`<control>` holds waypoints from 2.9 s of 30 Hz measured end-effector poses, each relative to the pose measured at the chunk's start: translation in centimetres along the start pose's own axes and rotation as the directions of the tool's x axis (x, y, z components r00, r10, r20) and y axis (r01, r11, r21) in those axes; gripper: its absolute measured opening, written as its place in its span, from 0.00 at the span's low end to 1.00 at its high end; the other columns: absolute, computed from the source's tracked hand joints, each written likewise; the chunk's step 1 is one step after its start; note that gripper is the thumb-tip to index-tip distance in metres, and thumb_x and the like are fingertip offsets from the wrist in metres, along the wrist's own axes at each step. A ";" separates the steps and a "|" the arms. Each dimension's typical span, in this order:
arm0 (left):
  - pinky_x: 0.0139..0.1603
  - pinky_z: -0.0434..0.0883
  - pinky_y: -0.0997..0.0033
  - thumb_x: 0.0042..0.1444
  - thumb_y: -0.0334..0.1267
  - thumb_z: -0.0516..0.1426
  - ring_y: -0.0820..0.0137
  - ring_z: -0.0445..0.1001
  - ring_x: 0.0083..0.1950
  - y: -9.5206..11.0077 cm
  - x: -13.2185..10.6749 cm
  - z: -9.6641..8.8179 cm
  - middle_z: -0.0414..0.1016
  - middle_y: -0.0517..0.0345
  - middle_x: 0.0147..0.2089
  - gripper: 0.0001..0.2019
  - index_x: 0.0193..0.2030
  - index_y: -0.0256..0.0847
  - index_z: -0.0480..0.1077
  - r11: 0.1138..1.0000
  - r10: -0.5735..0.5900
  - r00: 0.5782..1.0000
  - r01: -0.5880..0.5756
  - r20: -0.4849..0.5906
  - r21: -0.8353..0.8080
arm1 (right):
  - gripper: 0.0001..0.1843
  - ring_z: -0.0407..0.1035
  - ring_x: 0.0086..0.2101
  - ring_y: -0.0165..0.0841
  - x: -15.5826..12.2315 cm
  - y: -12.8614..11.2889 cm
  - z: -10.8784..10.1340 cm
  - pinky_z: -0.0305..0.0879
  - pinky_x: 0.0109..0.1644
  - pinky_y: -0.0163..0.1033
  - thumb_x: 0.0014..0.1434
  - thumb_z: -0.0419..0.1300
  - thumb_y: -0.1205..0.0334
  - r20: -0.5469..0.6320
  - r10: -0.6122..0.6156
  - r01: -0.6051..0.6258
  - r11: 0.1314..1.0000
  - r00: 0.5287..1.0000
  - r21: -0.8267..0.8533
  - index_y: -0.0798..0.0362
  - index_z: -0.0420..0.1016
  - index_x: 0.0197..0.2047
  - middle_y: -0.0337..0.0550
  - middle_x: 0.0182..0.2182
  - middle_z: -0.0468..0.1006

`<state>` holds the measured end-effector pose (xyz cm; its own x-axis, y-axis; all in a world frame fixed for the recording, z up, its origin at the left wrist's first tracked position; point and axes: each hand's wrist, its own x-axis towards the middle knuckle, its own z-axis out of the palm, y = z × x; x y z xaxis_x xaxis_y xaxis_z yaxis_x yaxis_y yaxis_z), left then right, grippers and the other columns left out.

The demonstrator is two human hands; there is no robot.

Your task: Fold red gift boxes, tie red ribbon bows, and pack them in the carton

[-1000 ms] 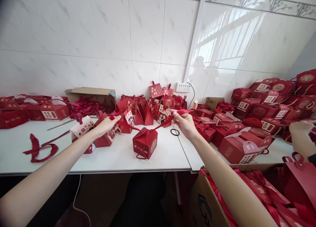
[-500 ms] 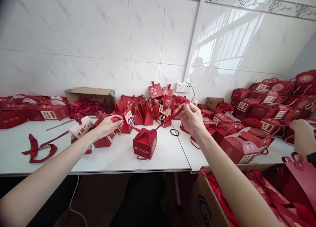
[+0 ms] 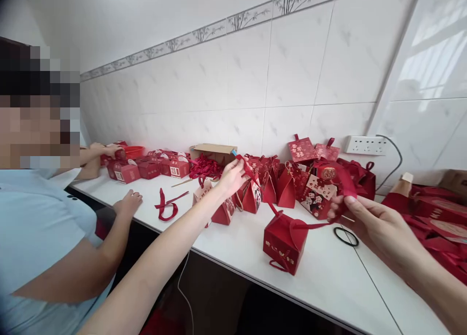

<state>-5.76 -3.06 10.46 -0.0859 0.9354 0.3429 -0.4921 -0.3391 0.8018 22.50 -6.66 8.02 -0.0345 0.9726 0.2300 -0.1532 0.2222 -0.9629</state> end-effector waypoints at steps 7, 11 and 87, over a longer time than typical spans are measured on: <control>0.20 0.55 0.79 0.57 0.29 0.48 0.80 0.45 0.14 2.2 -0.8 -0.3 0.41 0.70 0.15 0.10 0.27 0.36 0.68 0.973 -0.208 0.953 0.224 0.220 -0.049 | 0.20 0.63 0.21 0.25 0.0 -0.6 1.0 0.65 0.26 0.34 0.35 0.72 0.50 -0.006 -0.093 0.093 0.989 0.996 0.111 0.53 0.73 0.27 0.36 0.22 0.67; 0.16 0.49 0.79 0.53 0.40 0.56 0.81 0.40 0.14 1.5 -1.8 -2.2 0.41 0.72 0.14 0.09 0.27 0.36 0.70 0.791 -0.540 0.802 0.381 0.255 0.479 | 0.19 0.56 0.18 0.22 0.4 -0.5 0.2 0.59 0.21 0.32 0.39 0.70 0.49 -0.011 -0.143 0.144 0.982 0.990 0.119 0.53 0.70 0.26 0.33 0.19 0.64; 0.35 0.66 0.70 0.48 0.41 0.57 0.74 0.68 0.29 -2.8 -6.3 8.2 0.67 0.60 0.26 0.09 0.28 0.36 0.68 0.984 -0.084 0.963 0.040 0.256 0.172 | 0.23 0.69 0.25 0.30 -1.3 -3.3 6.5 0.67 0.28 0.34 0.31 0.69 0.47 -0.061 -0.225 0.191 0.920 0.973 -0.342 0.52 0.74 0.30 0.42 0.24 0.77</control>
<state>3.21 -8.82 10.08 0.1801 0.9038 0.3883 -0.3389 -0.3136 0.8870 16.59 -9.06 11.83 0.0613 0.9001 0.4313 0.1907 0.4136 -0.8902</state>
